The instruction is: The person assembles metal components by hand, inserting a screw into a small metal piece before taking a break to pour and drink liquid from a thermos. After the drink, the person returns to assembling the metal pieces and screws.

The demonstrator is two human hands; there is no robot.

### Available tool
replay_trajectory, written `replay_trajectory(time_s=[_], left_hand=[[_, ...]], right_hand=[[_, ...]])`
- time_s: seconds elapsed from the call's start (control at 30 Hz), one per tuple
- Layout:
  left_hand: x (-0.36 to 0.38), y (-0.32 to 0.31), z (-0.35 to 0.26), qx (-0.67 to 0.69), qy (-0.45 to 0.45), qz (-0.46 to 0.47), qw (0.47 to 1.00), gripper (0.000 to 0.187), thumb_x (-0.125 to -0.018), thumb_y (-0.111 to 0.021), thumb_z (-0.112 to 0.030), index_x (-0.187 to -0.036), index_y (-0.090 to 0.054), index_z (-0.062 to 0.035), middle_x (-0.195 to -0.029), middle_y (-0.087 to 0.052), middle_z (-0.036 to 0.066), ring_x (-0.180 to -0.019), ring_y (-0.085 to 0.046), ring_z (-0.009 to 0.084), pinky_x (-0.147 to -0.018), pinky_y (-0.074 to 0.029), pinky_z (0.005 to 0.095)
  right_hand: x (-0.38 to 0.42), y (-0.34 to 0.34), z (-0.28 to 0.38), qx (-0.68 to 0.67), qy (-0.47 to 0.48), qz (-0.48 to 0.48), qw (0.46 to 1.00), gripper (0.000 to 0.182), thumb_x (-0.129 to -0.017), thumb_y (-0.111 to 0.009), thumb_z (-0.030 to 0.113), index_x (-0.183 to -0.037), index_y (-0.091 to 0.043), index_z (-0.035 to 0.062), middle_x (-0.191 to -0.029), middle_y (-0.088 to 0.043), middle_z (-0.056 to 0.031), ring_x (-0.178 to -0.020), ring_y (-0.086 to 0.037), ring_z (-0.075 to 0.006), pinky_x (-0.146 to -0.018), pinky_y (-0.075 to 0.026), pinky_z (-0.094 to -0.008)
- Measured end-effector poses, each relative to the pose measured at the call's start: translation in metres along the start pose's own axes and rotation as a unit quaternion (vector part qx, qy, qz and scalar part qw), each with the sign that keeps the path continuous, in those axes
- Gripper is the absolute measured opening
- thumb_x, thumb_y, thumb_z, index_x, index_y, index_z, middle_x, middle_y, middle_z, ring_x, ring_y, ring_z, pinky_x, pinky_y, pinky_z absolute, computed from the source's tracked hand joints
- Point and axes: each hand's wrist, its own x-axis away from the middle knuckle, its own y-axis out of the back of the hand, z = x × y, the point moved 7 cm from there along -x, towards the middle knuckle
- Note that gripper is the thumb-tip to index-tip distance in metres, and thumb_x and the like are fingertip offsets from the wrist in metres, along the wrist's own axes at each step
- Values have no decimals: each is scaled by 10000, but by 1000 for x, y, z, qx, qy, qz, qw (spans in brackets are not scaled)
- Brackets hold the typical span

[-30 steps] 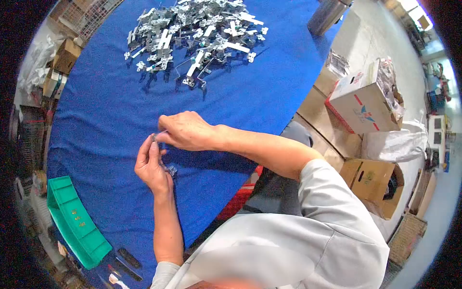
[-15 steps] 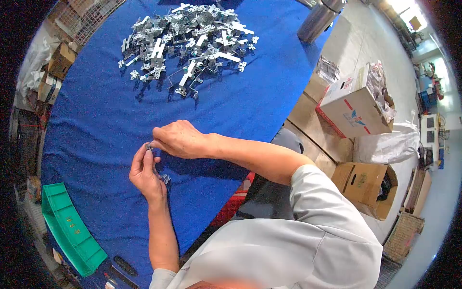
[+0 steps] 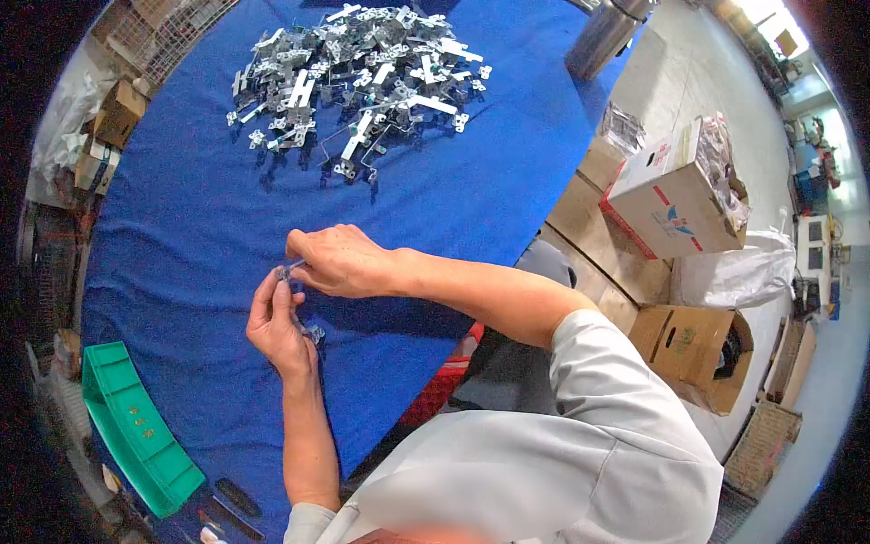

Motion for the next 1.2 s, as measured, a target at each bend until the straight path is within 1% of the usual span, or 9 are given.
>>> replay_trajectory(time_s=[0.2,0.3,0.5,0.67,0.77,0.87,0.97,1.03,1.2], left_hand=[[0,2,2,-10,-3,1,1000,224,-929,-621,9,-1143,-660,62,-1096,-694,135,-885,-673,145,-687,-567,230],[0,1,0,-16,1,1,1000,224,-928,-621,10,-1142,-662,61,-1093,-694,132,-889,-672,144,-685,-567,230],[-1,0,0,-11,-1,-9,1000,182,-924,-615,41,-1091,-688,51,-1105,-676,126,-875,-663,138,-675,-580,227],[1,0,0,4,8,-4,1000,188,-920,-610,53,-1091,-689,49,-1111,-673,128,-896,-663,144,-677,-585,232],[0,1,-1,-7,2,-2,1000,191,-919,-612,51,-1094,-687,52,-1105,-673,124,-901,-662,143,-679,-587,235],[1,0,0,7,0,0,1000,210,-922,-638,2,-1123,-677,50,-1083,-689,114,-897,-667,141,-695,-565,239],[0,0,2,16,1,4,1000,211,-919,-648,-5,-1121,-679,45,-1088,-689,110,-900,-665,141,-694,-565,242],[-1,0,2,8,1,3,1000,211,-918,-651,-9,-1121,-679,44,-1090,-690,110,-897,-666,139,-693,-565,239],[-1,3,4,20,18,-15,1000,185,-910,-632,39,-1084,-696,44,-1099,-674,119,-852,-658,132,-679,-583,233]], right_hand=[[-1,-8,-9,59,-26,60,996,256,-944,-592,248,-887,-534,5,-748,-639,-203,-728,-636,-439,-616,-481,-536],[1,-1,-1,-5,6,-16,1000,284,-947,-593,281,-873,-538,13,-718,-630,-197,-709,-633,-436,-602,-477,-534],[-1,-8,-11,62,-25,54,996,248,-950,-611,252,-889,-555,18,-738,-630,-180,-708,-636,-401,-600,-478,-487],[1,-3,-4,12,-10,3,1000,261,-960,-600,268,-867,-565,27,-724,-629,-175,-693,-640,-390,-591,-483,-477],[-1,-9,-7,72,-17,57,996,256,-963,-595,264,-872,-561,27,-728,-634,-179,-700,-645,-388,-604,-487,-474],[-2,-9,-9,35,-46,53,997,286,-956,-582,278,-853,-543,14,-745,-636,-200,-738,-637,-433,-623,-483,-524],[-1,-2,-1,-19,9,-18,1000,310,-969,-568,292,-827,-542,17,-695,-620,-205,-696,-628,-440,-600,-473,-533],[-1,-11,-11,39,-40,57,997,259,-956,-583,261,-876,-538,19,-723,-630,-206,-718,-634,-436,-613,-480,-530],[-1,-8,-9,22,-24,44,999,200,-928,-619,199,-936,-540,15,-786,-645,-198,-748,-651,-408,-635,-499,-496]])
